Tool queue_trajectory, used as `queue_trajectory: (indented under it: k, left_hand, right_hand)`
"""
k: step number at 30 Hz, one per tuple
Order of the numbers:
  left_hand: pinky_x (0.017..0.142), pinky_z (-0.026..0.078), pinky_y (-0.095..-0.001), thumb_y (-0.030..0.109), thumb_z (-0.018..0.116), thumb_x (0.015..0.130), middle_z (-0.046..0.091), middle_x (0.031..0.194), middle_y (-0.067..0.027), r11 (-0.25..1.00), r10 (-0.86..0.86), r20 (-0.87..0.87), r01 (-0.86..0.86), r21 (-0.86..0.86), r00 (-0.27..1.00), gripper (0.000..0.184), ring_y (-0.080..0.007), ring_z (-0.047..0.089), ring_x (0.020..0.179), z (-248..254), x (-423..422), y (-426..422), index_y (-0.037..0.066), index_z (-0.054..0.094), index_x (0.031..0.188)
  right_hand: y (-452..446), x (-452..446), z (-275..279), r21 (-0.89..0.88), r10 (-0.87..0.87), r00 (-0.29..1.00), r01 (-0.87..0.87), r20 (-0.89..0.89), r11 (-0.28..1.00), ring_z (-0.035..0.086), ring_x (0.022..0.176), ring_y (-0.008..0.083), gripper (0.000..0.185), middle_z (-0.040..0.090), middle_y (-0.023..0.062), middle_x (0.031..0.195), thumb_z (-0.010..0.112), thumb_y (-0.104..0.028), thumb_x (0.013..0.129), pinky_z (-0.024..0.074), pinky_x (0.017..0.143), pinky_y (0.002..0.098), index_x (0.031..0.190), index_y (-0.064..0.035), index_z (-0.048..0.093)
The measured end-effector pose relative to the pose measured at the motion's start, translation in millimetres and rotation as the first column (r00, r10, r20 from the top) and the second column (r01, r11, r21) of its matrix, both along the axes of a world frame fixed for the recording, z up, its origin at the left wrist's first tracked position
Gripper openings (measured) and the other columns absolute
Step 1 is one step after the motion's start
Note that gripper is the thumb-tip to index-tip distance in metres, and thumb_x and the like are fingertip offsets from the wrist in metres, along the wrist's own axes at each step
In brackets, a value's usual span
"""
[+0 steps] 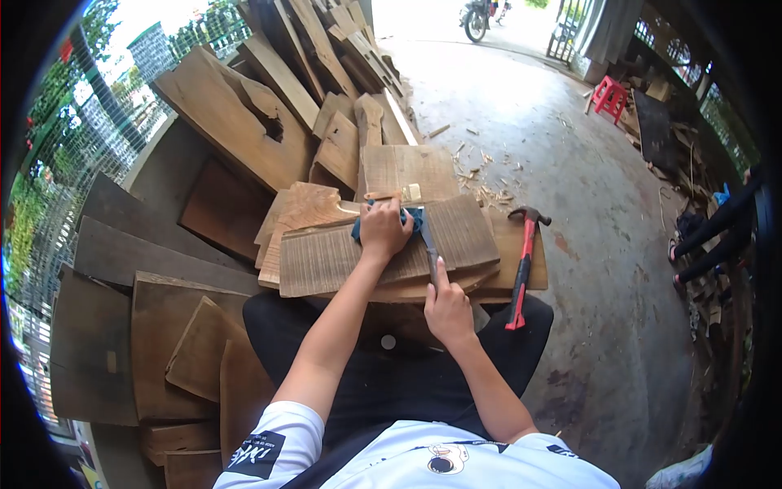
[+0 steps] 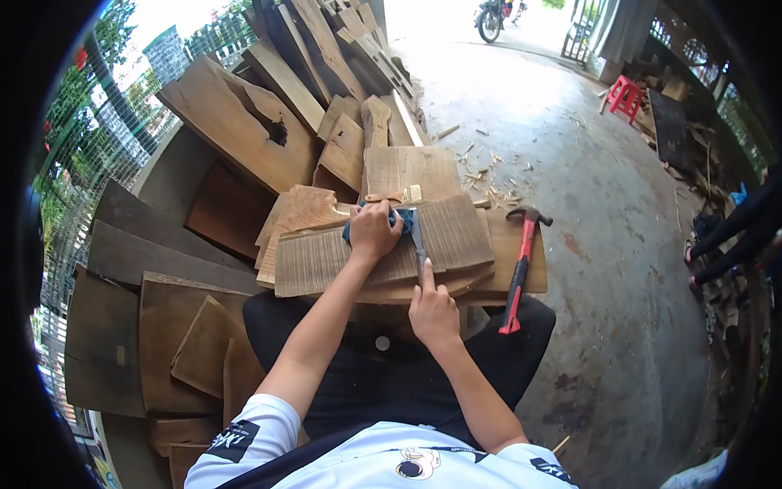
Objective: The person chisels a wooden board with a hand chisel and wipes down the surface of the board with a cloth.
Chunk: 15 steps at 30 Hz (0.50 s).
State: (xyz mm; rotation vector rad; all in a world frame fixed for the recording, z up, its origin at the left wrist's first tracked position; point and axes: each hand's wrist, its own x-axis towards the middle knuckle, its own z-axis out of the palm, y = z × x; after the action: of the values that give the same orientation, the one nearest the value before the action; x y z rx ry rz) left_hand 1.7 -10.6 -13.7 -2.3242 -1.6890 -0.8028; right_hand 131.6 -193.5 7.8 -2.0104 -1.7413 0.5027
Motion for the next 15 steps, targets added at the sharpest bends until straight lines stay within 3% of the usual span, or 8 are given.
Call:
queue_trajectory:
  k: [4,9,11,15]
  left_hand:
    - [0.092,0.045,-0.045,0.031,0.063,0.09,0.075,0.091,-0.0149,0.997,-0.017,0.05,0.013,0.074,0.999,0.025,-0.0287,0.072,0.095,-4.0,-3.7,-2.0,0.007,0.067,0.088]
    - [0.094,0.046,-0.0438,0.031,0.062,0.092,0.076,0.095,-0.0141,0.994,-0.023,0.048,0.017,0.111,0.999,0.024,-0.0286,0.072,0.094,-4.6,-2.0,-8.4,0.007,0.069,0.094]
    - [0.095,0.045,-0.0431,0.031,0.062,0.092,0.076,0.097,-0.014,0.995,-0.02,0.047,0.016,0.099,0.999,0.025,-0.028,0.072,0.096,-5.1,-2.3,-8.4,0.007,0.07,0.093]
    - [0.095,0.046,-0.0427,0.03,0.063,0.092,0.076,0.098,-0.0136,0.996,-0.01,0.049,0.006,0.09,0.999,0.024,-0.0286,0.072,0.096,-2.9,0.6,-9.7,0.007,0.07,0.092]
  right_hand:
    - [10.9,-8.8,-2.3,-0.008,-0.005,0.999,0.006,0.048,1.0,0.073,0.085,0.0465,0.064,0.067,0.0278,0.094,0.056,-0.025,0.104,0.0619,0.077,0.052,0.161,-0.0055,0.036]
    - [4.3,-1.0,-3.5,0.015,0.005,1.0,-0.005,0.023,1.0,0.074,0.084,0.0452,0.065,0.067,0.0266,0.093,0.057,-0.026,0.103,0.0624,0.077,0.0515,0.161,-0.0062,0.036]
    - [1.9,3.6,-0.9,-0.004,-0.018,0.997,0.018,-0.075,1.0,0.071,0.088,0.0482,0.064,0.068,0.0287,0.093,0.058,-0.026,0.102,0.0595,0.081,0.0564,0.161,-0.0101,0.039]
    - [8.2,5.8,-3.6,0.011,-0.018,0.999,0.019,-0.032,1.0,0.072,0.085,0.0474,0.065,0.068,0.027,0.091,0.061,-0.026,0.1,0.0602,0.08,0.0553,0.161,-0.0133,0.04]
